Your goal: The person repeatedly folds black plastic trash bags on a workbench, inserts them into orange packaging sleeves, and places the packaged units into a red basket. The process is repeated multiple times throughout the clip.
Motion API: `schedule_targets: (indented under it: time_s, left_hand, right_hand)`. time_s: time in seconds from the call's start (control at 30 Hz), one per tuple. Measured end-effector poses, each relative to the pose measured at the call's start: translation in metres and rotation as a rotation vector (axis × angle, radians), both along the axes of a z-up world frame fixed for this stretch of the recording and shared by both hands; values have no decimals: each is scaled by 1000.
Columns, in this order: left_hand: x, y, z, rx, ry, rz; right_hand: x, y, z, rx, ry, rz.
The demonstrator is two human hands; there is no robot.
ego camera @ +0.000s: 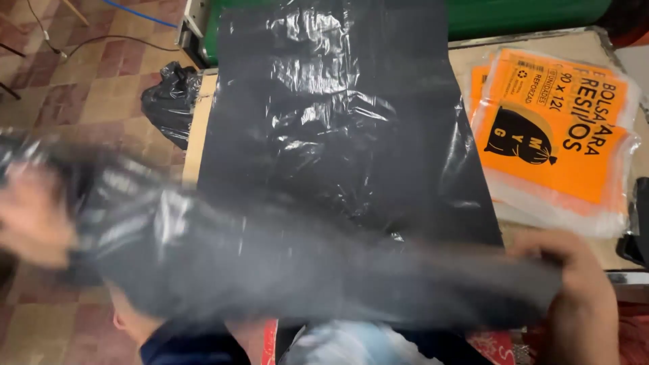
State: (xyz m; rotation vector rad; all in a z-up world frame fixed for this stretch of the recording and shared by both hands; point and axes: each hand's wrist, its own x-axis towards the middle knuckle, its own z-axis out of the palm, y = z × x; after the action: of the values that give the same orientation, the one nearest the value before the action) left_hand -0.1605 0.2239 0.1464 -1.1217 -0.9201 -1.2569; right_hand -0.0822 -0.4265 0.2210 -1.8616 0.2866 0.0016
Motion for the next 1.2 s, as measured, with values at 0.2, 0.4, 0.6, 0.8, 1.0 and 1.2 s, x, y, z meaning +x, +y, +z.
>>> schedule_targets:
  time_s: [0.2, 0.4, 0.6, 0.8, 1.0, 1.2]
  left_hand:
    - [259, -129, 122, -1146, 576, -1989]
    - [187, -98, 3, -1743, 788, -756]
    - [66, -91, -54, -2264, 658, -174]
    - [54, -71, -115, -2063, 307, -778]
    - [95, -40, -176, -1807, 232, -733]
    - [43, -33, -184, -1941, 141, -770]
  right_hand:
    - [289, -23, -149, -535, -471, 324]
    - [265, 43, -103, -528, 140, 376]
    - [187, 1, -125, -493, 281, 311]
    - [173, 7, -167, -336, -164, 245]
    - [218, 6, -238, -813, -527, 39]
    - [175, -37, -238, -609, -249, 185]
